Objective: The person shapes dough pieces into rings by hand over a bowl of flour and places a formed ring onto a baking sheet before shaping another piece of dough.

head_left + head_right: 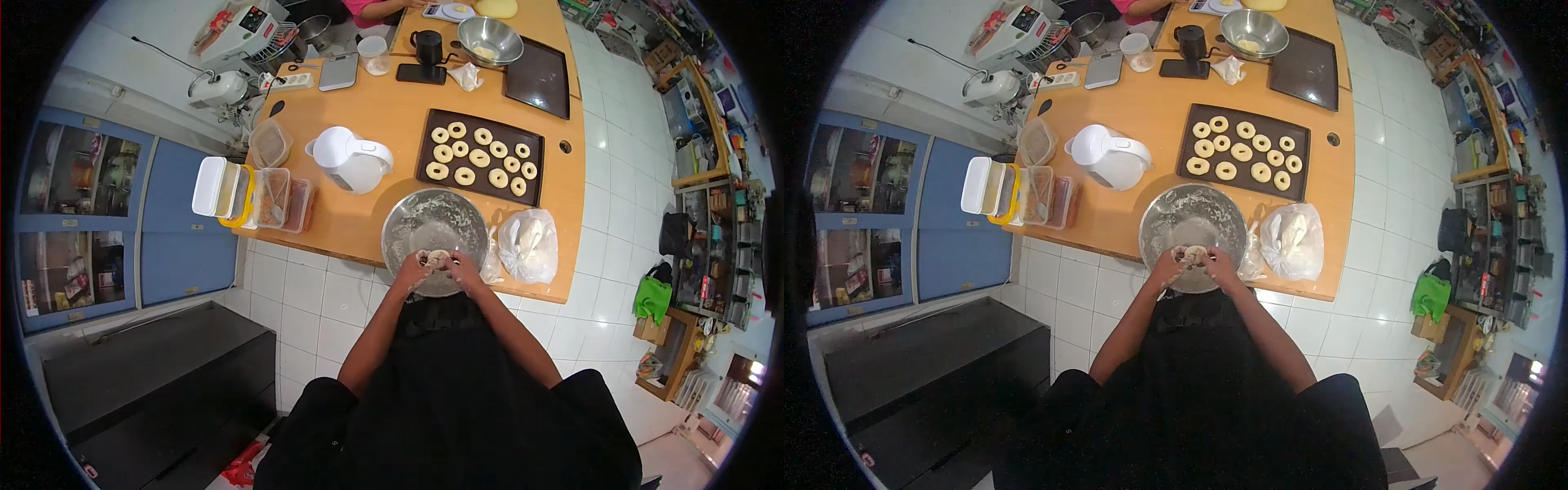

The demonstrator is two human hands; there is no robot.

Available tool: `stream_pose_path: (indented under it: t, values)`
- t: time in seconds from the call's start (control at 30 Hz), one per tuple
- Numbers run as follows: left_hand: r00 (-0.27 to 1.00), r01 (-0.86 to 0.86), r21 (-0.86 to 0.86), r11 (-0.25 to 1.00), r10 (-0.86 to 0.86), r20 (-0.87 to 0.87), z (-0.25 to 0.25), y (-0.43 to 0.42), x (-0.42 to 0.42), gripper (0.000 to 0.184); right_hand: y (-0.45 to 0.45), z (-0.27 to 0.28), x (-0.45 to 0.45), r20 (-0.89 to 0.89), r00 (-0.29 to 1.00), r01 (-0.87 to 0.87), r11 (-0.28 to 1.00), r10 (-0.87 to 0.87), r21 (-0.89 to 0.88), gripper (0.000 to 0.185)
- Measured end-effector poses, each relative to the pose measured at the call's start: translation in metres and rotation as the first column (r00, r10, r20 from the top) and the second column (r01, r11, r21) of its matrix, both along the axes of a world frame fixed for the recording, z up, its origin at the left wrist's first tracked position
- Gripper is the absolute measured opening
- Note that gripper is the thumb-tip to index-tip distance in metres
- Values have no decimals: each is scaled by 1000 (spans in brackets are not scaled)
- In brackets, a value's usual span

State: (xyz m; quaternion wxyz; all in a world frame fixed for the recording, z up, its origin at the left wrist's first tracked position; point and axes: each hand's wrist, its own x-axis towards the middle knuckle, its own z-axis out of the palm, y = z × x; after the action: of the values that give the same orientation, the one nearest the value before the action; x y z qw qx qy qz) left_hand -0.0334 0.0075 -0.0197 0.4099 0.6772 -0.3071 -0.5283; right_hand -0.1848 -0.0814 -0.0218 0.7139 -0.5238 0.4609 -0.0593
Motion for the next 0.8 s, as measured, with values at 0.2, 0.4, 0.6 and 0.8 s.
stream_pose_path:
  t: [0.2, 0.4, 0.6, 0.8]
  values:
    - [986, -36, 107, 994, 52, -158, 23, -2, -1, 40, -2, 5, -1, -6, 1000, -27, 999, 27, -16, 32]
    - [995, -55, 53, 997, 59, -79, 43, -5, -5, 39, -1, 2, 1, 10, 1000, -27, 1000, 27, 2, 35]
    - [1000, -10, 80, 997, 9, 13, 28, -5, -1, 35, 0, 17, 4, 16, 997, 77, 996, -76, -41, 31]
    - [998, 56, 53, 997, -55, -26, 25, -3, 2, 33, -7, 8, -1, 19, 997, -72, 997, 73, -36, 30]
